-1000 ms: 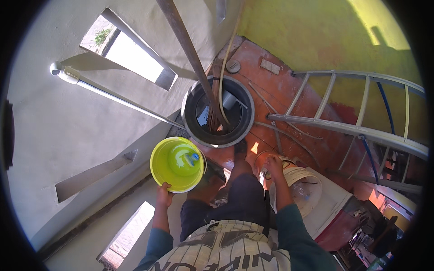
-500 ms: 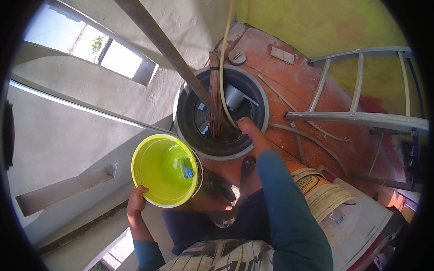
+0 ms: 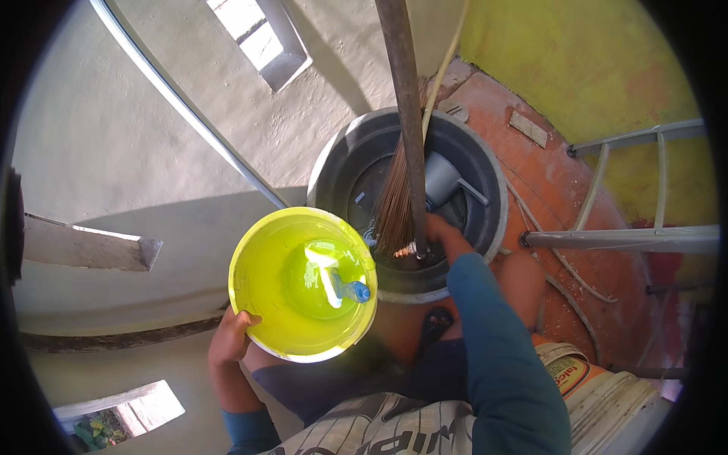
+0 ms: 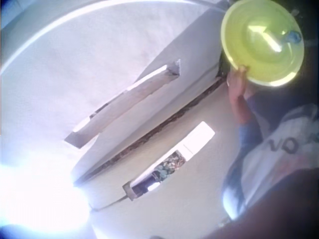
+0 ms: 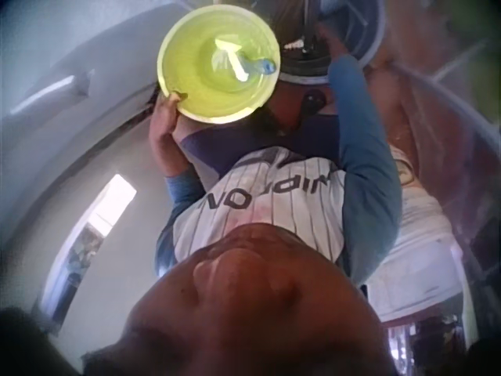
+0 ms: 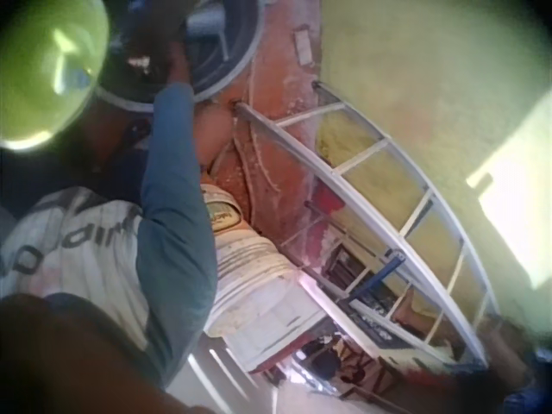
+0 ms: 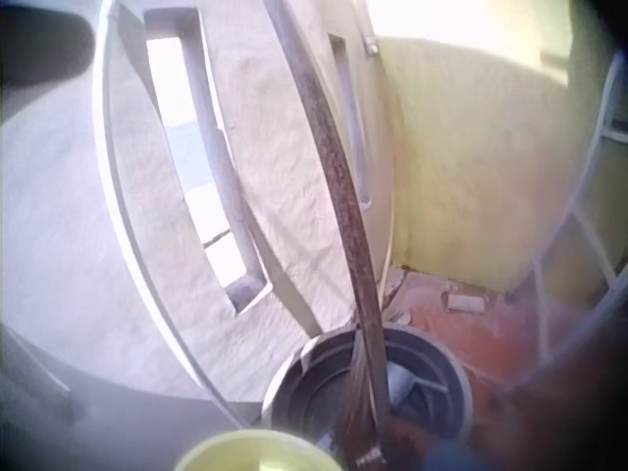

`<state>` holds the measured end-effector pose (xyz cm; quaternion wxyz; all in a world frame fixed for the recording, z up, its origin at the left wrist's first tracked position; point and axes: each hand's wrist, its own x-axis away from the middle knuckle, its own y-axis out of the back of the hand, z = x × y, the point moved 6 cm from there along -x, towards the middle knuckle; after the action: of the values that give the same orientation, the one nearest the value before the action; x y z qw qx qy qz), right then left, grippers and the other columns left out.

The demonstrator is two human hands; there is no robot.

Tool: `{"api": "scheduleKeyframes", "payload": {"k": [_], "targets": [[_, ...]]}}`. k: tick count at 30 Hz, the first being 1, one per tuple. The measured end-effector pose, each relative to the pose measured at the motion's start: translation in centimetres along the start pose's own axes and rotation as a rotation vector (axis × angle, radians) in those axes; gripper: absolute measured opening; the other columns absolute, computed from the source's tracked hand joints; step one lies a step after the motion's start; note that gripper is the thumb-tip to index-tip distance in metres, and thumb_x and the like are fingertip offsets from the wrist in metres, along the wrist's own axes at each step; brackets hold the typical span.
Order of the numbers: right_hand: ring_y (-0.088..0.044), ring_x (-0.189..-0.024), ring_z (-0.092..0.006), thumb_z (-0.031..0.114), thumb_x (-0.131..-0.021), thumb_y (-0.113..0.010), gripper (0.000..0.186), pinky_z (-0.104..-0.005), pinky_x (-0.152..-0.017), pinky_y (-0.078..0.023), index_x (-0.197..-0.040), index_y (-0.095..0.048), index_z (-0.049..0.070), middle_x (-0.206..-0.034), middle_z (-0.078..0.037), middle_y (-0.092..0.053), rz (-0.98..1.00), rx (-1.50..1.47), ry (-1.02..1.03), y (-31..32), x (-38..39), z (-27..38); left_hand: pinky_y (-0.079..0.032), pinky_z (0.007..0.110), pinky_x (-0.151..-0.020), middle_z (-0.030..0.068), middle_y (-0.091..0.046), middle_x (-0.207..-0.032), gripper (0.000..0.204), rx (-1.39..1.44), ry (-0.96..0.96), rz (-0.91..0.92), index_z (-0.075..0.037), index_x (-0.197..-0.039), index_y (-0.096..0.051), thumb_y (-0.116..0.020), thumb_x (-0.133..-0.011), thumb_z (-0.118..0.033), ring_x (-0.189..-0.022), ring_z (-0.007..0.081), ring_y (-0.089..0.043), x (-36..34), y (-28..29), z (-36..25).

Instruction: The person sits on the floor and mixes paint in a yellow bucket using a brush. They pour paint between containers, add water from a hose, and stir the mixture thoroughly.

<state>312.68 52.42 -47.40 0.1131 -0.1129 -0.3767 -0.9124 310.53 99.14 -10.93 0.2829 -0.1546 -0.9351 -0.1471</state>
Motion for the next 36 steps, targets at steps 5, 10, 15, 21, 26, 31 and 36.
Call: {"api": "scheduleKeyframes", "payload": {"k": [5,10,15,21,26,31,36], "targets": [[-0.072,-0.082,-0.0200,0.018,-0.097,-0.063,0.037,-0.0332,-0.067,-0.058,-0.132,-0.060,0.006,-0.103,-0.015,-0.072,0.163,-0.213,-0.201,4.9,2.9,4.8,-0.046,0.033,-0.094,0.0133,-0.065,-0.123,0.048,0.105,0.065,0.074,0.006,-0.133,-0.055,-0.052,-0.087,-0.006,-0.108,0.0226,-0.060,0.5,-1.2,1.5],[-0.069,-0.075,-0.0153,0.016,-0.103,-0.056,0.020,-0.0284,-0.066,-0.058,-0.119,-0.060,0.004,-0.094,-0.008,-0.069,-0.003,-0.688,-0.360,12.7,2.2,8.5,-0.047,0.032,-0.090,0.0123,-0.066,-0.118,0.045,0.152,0.063,0.067,0.006,-0.132,-0.056,-0.051,-0.088,-0.005,-0.103,0.0205,-0.060,-0.3,-2.6,2.5],[-0.068,-0.074,-0.0134,0.023,-0.104,-0.061,0.018,-0.0279,-0.067,-0.058,-0.110,-0.059,0.007,-0.092,-0.003,-0.067,-0.115,-0.995,-0.327,15.1,1.1,11.1,-0.046,0.033,-0.096,0.0115,-0.065,-0.120,0.046,0.216,-0.042,0.157,0.005,-0.133,-0.055,-0.051,-0.089,-0.004,-0.109,0.0209,-0.059,-1.6,-3.7,4.3],[-0.068,-0.075,-0.0124,0.015,-0.094,-0.075,0.022,-0.0224,-0.068,-0.060,-0.106,-0.058,0.008,-0.091,-0.002,-0.066,0.013,-1.313,-0.186,15.0,-2.5,16.5,-0.052,0.032,-0.083,0.0112,-0.067,-0.112,0.044,0.139,0.033,0.062,0.004,-0.132,-0.055,-0.052,-0.090,-0.010,-0.097,0.0196,-0.063,-2.9,-3.3,5.1],[-0.072,-0.080,-0.0126,0.010,-0.094,-0.074,0.031,-0.0227,-0.069,-0.063,-0.119,-0.055,0.009,-0.097,-0.005,-0.068,0.333,-1.404,0.073,14.1,-3.4,20.8,-0.054,0.030,-0.067,0.0112,-0.068,-0.105,0.045,-0.078,0.036,0.100,0.002,-0.131,-0.056,-0.053,-0.092,-0.019,-0.087,0.0176,-0.064,-3.8,-2.5,3.3],[-0.071,-0.080,-0.0113,0.012,-0.095,-0.072,0.028,-0.0225,-0.070,-0.063,-0.117,-0.055,0.009,-0.101,-0.003,-0.067,0.286,-1.420,0.141,16.9,-3.5,21.6,-0.052,0.030,-0.067,0.0110,-0.069,-0.101,0.043,-0.113,-0.068,0.122,0.003,-0.126,-0.061,-0.053,-0.092,-0.022,-0.085,0.0169,-0.063,-3.4,-3.3,0.9],[-0.070,-0.083,-0.0114,0.012,-0.094,-0.073,0.028,-0.0230,-0.073,-0.062,-0.115,-0.055,0.008,-0.102,-0.005,-0.066,0.335,-1.266,0.205,17.5,-2.7,23.0,-0.049,0.031,-0.078,0.0088,-0.068,-0.101,0.040,-0.099,-0.001,0.156,0.005,-0.122,-0.063,-0.053,-0.091,-0.017,-0.088,0.0161,-0.061,-3.4,-4.5,-0.9]]}}
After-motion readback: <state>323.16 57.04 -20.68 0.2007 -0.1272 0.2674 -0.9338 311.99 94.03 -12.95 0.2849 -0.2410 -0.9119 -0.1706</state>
